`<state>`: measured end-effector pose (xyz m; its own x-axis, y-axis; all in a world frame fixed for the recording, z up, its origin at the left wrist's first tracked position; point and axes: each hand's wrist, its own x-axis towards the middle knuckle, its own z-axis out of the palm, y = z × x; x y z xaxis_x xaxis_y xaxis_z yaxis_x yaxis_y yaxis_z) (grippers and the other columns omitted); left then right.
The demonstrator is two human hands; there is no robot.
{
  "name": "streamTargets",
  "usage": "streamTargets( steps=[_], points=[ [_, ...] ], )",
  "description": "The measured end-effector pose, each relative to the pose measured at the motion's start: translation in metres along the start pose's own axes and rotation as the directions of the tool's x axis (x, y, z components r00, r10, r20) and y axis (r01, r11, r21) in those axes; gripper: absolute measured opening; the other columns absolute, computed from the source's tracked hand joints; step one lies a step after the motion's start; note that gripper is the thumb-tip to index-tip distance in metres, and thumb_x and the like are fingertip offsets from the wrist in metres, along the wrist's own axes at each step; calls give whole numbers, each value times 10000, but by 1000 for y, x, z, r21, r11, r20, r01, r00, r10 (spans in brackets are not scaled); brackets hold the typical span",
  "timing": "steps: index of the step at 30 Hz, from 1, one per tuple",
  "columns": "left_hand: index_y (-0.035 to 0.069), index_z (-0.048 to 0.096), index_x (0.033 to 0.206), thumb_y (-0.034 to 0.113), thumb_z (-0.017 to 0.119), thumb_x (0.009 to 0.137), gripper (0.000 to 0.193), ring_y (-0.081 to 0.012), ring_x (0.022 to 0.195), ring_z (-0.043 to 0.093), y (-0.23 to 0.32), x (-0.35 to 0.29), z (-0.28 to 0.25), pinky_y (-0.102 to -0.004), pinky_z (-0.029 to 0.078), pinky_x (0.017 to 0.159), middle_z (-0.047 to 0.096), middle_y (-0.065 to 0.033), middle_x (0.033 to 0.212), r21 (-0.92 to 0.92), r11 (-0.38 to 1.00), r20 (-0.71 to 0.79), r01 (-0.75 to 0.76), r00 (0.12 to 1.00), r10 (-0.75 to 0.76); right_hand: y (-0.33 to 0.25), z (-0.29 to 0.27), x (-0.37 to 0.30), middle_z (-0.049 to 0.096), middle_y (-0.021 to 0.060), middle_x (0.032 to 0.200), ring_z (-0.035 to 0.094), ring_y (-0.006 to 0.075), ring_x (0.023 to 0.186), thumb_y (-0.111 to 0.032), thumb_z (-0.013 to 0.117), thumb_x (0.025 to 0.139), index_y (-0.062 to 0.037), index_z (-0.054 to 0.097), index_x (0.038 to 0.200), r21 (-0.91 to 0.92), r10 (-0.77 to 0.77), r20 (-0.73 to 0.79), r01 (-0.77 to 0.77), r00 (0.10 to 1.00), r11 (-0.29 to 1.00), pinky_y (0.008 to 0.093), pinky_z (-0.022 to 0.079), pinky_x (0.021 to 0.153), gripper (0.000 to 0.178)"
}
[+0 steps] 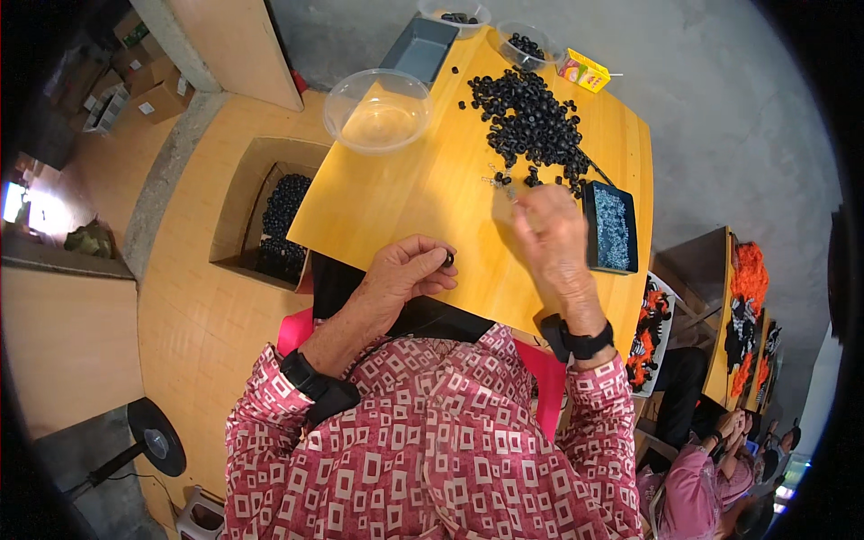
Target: The person assembles small parts by inserting pins into black plastic caps by hand.
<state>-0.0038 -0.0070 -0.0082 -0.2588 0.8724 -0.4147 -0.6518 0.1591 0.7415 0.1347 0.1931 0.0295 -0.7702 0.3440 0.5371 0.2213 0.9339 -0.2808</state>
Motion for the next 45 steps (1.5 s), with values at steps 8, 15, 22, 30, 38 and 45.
streamTargets(
  steps=[8,15,22,30,38,45],
  points=[
    [66,641,1060,236,598,964,200,-121,794,678,-2,1,0,-224,531,710,687,-45,912,8,1000,23,-9,1000,9,-7,-15,-4,629,110,814,626,245,735,30,666,775,-10,613,866,211,222,-108,-196,969,958,330,499,657,112],
    [57,641,1066,219,604,960,197,-127,792,679,-4,2,-4,-221,538,716,686,-47,904,-10,1000,17,0,1000,0,-11,-24,-4,629,85,833,617,194,724,57,632,806,-3,636,961,181,186,-188,-152,964,972,284,507,676,166],
    [53,640,1066,180,631,939,180,-139,813,683,-3,1,3,-223,547,733,685,-52,918,-31,1000,5,-4,1000,4,-28,-21,-31,631,66,832,591,130,749,4,614,866,10,651,1060,416,467,35,-438,883,797,246,485,712,197],
    [31,647,1112,169,642,930,228,-139,844,683,4,-6,6,-225,555,756,687,-67,949,-54,997,88,62,994,-57,-47,-27,-47,606,57,823,556,121,756,24,668,840,13,642,910,562,427,144,-428,893,707,247,463,716,75],
    [16,640,1134,162,657,915,263,-139,855,684,3,-9,8,-227,560,770,688,-78,970,-84,995,181,56,983,-40,-80,-37,-42,616,65,832,602,151,787,35,694,809,5,652,902,555,329,183,-374,926,743,264,481,725,107],
    [12,645,1116,124,656,909,235,-150,859,690,3,-11,11,-230,567,768,690,-81,982,-116,991,193,59,980,-36,-86,-31,-46,635,76,831,616,187,777,41,705,785,-2,654,897,581,294,167,-335,941,742,285,488,700,130]
  ],
)
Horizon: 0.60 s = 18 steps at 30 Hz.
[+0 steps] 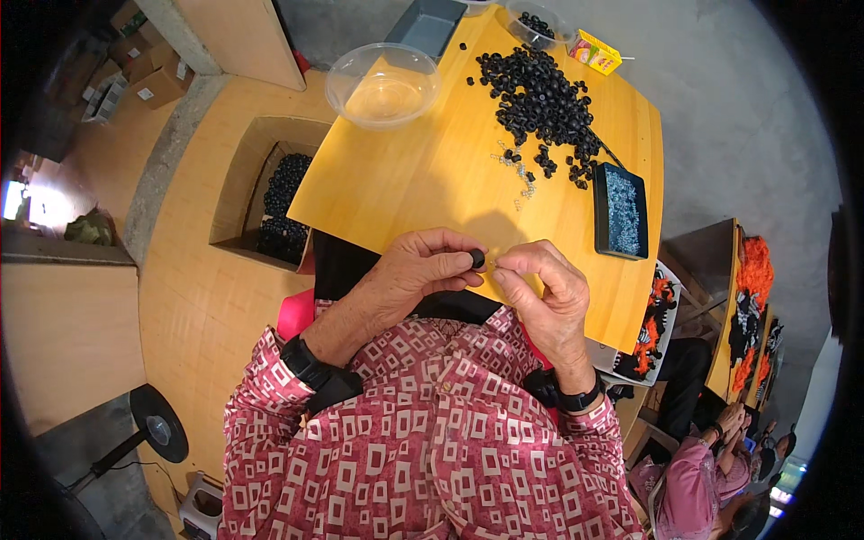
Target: The person assembles small parts by inserting pins into black plastic caps by hand.
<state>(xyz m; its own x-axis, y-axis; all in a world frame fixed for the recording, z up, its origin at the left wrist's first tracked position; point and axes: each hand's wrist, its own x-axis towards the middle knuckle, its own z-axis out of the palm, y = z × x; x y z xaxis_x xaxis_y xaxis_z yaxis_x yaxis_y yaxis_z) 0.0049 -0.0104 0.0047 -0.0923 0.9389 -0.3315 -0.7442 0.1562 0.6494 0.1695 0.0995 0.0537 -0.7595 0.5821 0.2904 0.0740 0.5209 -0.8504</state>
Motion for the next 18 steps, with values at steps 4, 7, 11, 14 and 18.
streamTargets(
  steps=[4,7,11,14,18],
  points=[
    [18,655,1083,99,666,897,203,-159,826,698,-2,2,-2,-230,573,738,696,-84,955,-35,999,-49,21,999,-23,-3,9,2,637,76,827,616,201,776,42,701,789,-7,661,897,-88,-48,0,48,999,995,297,487,689,126],
    [25,660,1032,93,678,887,161,-155,798,700,-6,4,-6,-229,575,710,700,-86,929,-49,999,-83,11,996,-15,0,11,1,635,81,826,613,211,776,44,700,790,-11,666,901,-83,-6,-13,5,1000,997,299,486,688,128],
    [35,653,981,91,685,882,118,-148,781,699,-6,4,-5,-228,575,690,700,-84,910,-42,999,-107,12,994,-17,1,13,-1,634,84,828,611,218,774,44,702,787,-9,664,898,-85,-5,-30,3,1000,996,300,488,688,129],
    [46,643,951,97,689,881,98,-141,778,698,-7,4,-5,-221,569,676,699,-76,897,-57,998,-96,9,995,-14,2,14,-2,638,83,828,610,215,768,47,706,783,-4,659,892,-93,-40,-37,36,999,995,301,489,687,128],
    [53,641,951,112,687,886,99,-136,789,696,-10,4,-6,-208,560,672,697,-69,891,-55,998,-107,5,994,-11,4,16,-2,643,89,827,609,219,761,50,708,778,2,654,884,-91,-59,-47,55,997,994,304,489,686,128]
  ],
)
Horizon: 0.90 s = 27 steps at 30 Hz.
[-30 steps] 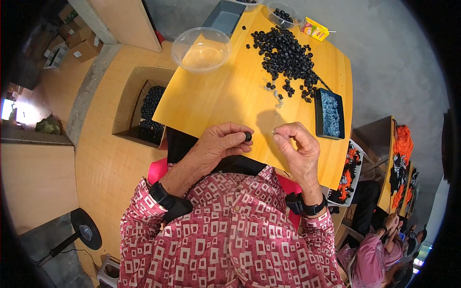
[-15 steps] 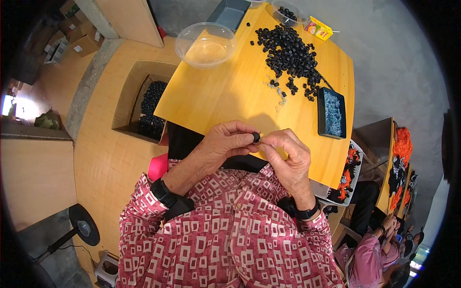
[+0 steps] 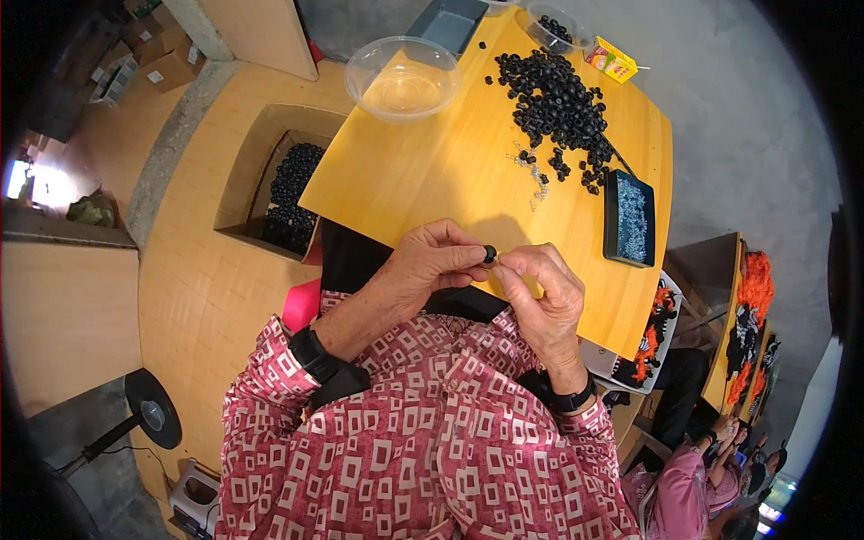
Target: The person assembles small parts by inserting pins into black plastic caps by hand.
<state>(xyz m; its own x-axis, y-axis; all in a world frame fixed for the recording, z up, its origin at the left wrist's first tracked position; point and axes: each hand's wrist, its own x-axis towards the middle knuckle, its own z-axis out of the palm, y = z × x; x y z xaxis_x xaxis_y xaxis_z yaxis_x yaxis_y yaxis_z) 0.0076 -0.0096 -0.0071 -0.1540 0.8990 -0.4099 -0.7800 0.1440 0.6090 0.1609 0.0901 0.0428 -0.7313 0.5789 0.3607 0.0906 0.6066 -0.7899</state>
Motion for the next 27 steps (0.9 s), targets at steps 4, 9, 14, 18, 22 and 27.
streamTargets(
  steps=[4,9,14,18,22,27],
  points=[
    [57,639,942,120,683,891,92,-128,786,692,0,-1,2,-205,556,684,695,-60,886,-12,1000,0,8,1000,-8,2,0,-1,643,91,826,607,218,758,49,710,775,4,652,882,2,33,35,-33,999,999,308,488,682,130],
    [52,651,1024,116,670,900,141,-111,815,677,0,0,3,-211,559,732,686,-47,939,-14,999,62,39,997,-38,3,1,0,637,88,818,602,215,751,47,720,766,6,651,888,7,41,32,-41,999,999,304,486,678,145],
    [43,641,1117,114,652,912,217,-103,856,663,-1,0,1,-222,559,784,677,-46,995,-67,995,101,71,993,-64,5,2,-3,633,89,823,600,213,754,39,732,759,7,656,905,-9,43,15,-42,999,999,301,485,675,167],
    [39,642,1108,120,638,922,202,-113,868,666,-1,0,0,-227,554,806,678,-47,988,-98,992,94,81,993,-72,7,-2,-4,630,102,837,601,239,761,38,726,751,5,662,924,-95,-54,-4,53,999,994,319,489,671,187],
    [59,657,1091,155,638,929,190,-115,875,671,-5,2,-2,-225,534,796,689,-41,963,-102,993,95,62,994,-53,9,-1,-4,621,122,854,599,275,768,44,714,731,8,667,938,-202,-192,42,197,980,959,350,490,674,216],
    [30,637,1138,128,625,932,228,-113,904,659,-5,1,-1,-220,546,812,671,-44,1009,-100,993,104,68,993,-58,13,1,-7,609,120,884,589,282,773,25,705,722,16,663,957,-341,-314,92,326,945,882,375,478,694,239]
  ],
)
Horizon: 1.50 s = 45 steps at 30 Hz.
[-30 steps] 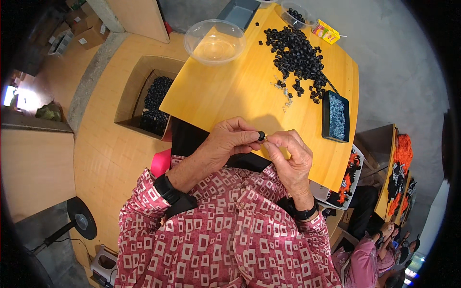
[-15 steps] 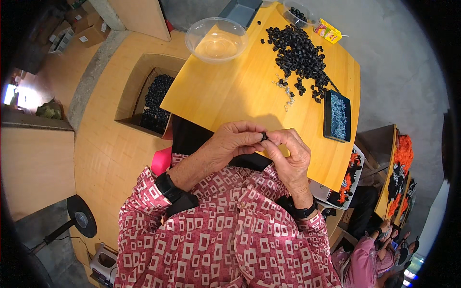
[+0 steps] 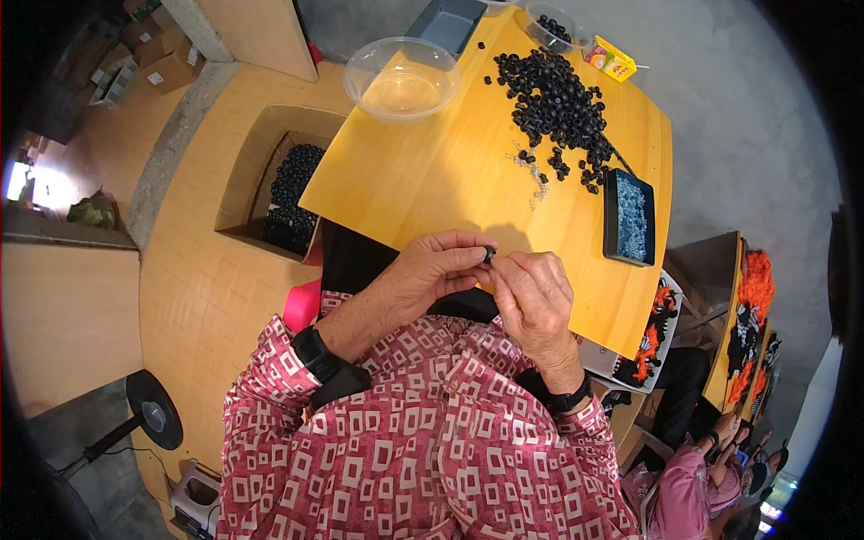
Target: The person assembles small parts by inserting pins into black plastic caps by hand.
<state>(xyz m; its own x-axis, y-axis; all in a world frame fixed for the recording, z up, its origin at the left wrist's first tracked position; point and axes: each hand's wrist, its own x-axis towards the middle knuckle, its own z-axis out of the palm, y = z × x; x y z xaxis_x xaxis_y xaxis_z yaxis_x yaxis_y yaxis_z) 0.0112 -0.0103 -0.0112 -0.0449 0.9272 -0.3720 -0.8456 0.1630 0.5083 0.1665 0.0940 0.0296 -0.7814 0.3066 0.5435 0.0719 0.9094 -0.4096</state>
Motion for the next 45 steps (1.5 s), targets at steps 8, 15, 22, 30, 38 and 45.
streamTargets(
  steps=[8,15,22,30,38,45],
  points=[
    [26,637,1135,139,626,934,231,-108,903,663,-1,1,-2,-218,545,818,676,-49,1021,31,999,23,-10,1000,9,2,-4,2,609,110,897,585,281,775,-13,700,727,8,666,969,-47,-23,21,24,1000,999,383,463,691,246],
    [27,636,1126,128,631,928,222,-120,890,668,2,0,1,-221,555,799,678,-55,1018,63,998,3,-2,1000,2,5,-5,0,624,104,911,599,278,790,-11,724,702,0,677,958,-15,-9,-9,8,1000,1000,379,464,695,261],
    [34,639,1120,124,643,920,219,-99,864,654,0,0,2,-224,557,801,668,-40,1021,87,996,-25,-9,1000,11,3,-4,0,618,101,928,599,276,794,-24,735,693,-6,675,956,-60,-59,18,60,998,996,379,463,697,270],
    [42,652,1087,130,660,911,197,-83,847,646,-4,1,2,-221,556,789,665,-23,975,178,983,-38,-46,998,53,1,-7,4,610,96,931,590,272,814,-55,735,699,-11,669,942,-31,-57,62,59,996,998,371,452,703,255],
    [29,633,1117,121,649,915,223,-144,869,683,2,1,3,-243,568,790,686,-70,1000,193,972,11,-134,991,134,-2,-12,9,640,126,930,605,295,823,-14,719,708,-2,663,982,174,107,65,-117,992,978,379,484,728,279],
    [20,623,1114,115,639,921,216,-183,892,696,6,1,2,-252,573,785,695,-112,1000,76,995,46,-62,997,58,18,-34,13,655,145,883,625,287,807,2,658,795,22,669,943,96,251,-8,-249,968,964,354,495,725,149]
  ],
)
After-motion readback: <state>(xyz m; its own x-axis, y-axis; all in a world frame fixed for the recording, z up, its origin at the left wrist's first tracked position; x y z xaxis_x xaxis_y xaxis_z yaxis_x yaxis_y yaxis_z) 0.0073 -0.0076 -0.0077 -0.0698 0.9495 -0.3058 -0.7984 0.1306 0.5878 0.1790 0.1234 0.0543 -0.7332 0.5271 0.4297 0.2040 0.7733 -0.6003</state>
